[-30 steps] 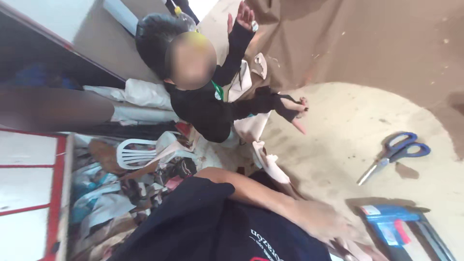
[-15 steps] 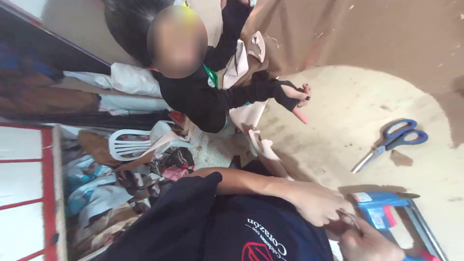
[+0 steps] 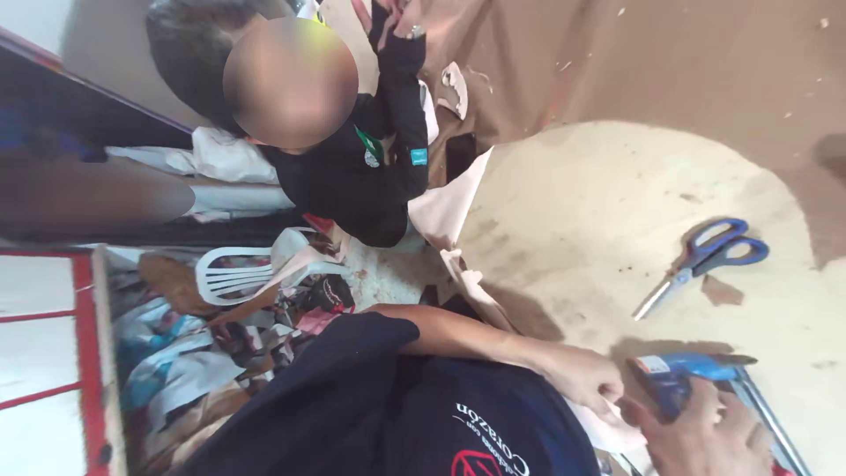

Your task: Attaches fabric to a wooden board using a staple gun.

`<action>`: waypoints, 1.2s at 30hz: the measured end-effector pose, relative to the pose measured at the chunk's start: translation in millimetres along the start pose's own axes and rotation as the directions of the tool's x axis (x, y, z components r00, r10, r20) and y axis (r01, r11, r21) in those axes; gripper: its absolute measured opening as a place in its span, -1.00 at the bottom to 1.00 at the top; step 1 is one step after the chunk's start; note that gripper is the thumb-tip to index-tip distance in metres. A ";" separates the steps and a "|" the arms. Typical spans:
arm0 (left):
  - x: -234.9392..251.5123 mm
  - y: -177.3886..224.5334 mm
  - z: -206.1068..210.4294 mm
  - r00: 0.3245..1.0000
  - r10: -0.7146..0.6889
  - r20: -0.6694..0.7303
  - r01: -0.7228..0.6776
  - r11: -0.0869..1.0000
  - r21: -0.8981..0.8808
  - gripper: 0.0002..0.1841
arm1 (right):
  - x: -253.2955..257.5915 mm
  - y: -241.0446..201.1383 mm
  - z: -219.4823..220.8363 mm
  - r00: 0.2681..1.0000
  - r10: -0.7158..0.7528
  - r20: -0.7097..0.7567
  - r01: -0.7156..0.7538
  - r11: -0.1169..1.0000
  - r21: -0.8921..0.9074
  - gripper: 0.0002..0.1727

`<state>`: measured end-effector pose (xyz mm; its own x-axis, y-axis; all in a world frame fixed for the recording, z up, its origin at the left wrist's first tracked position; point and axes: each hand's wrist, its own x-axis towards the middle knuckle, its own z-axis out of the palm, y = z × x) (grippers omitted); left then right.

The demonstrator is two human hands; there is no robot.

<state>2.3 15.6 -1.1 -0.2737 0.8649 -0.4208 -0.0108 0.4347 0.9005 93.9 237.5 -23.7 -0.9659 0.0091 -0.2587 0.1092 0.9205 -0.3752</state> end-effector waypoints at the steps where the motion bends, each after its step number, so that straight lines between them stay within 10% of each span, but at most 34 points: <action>1: 1.4 -4.2 -0.7 1.000 0.015 0.016 -0.014 1.000 -0.012 -0.77 | 7.3 -0.6 1.2 1.000 0.029 0.007 -0.029 0.999 0.017 0.09; 12: 19.7 -39.3 0.7 0.990 0.050 0.131 -0.049 0.999 -0.013 -0.78 | 56.1 -37.4 -132.1 0.921 0.120 0.370 -0.116 0.993 -0.032 -0.16; 18: 16.5 -36.0 3.0 0.981 -0.067 0.184 0.064 0.998 0.020 -0.69 | 83.6 -29.5 -149.5 0.441 0.067 0.895 -0.681 0.674 0.285 0.06; 24: 15.6 -38.9 3.4 0.986 0.016 0.165 -0.013 1.000 -0.020 -0.89 | 84.8 -44.0 -120.2 0.298 0.057 0.953 -0.758 0.621 0.200 0.03; 28: 14.8 -41.5 2.1 0.991 -0.008 0.137 0.006 1.000 0.015 -0.84 | 82.6 -46.5 -122.7 0.329 0.075 0.941 -0.742 0.637 0.209 -0.05; 36: -14.3 -54.4 -24.3 0.987 0.088 0.136 -0.087 0.996 -0.012 -0.59 | 51.5 -50.3 -166.3 0.617 0.175 0.767 -0.621 0.707 0.338 -0.21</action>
<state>-16.6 -26.5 -41.4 -0.1405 0.9258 -0.3508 0.0020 0.3546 0.9350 -0.4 256.6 129.9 -0.3966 -0.1334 -0.9082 0.7563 0.5132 -0.4056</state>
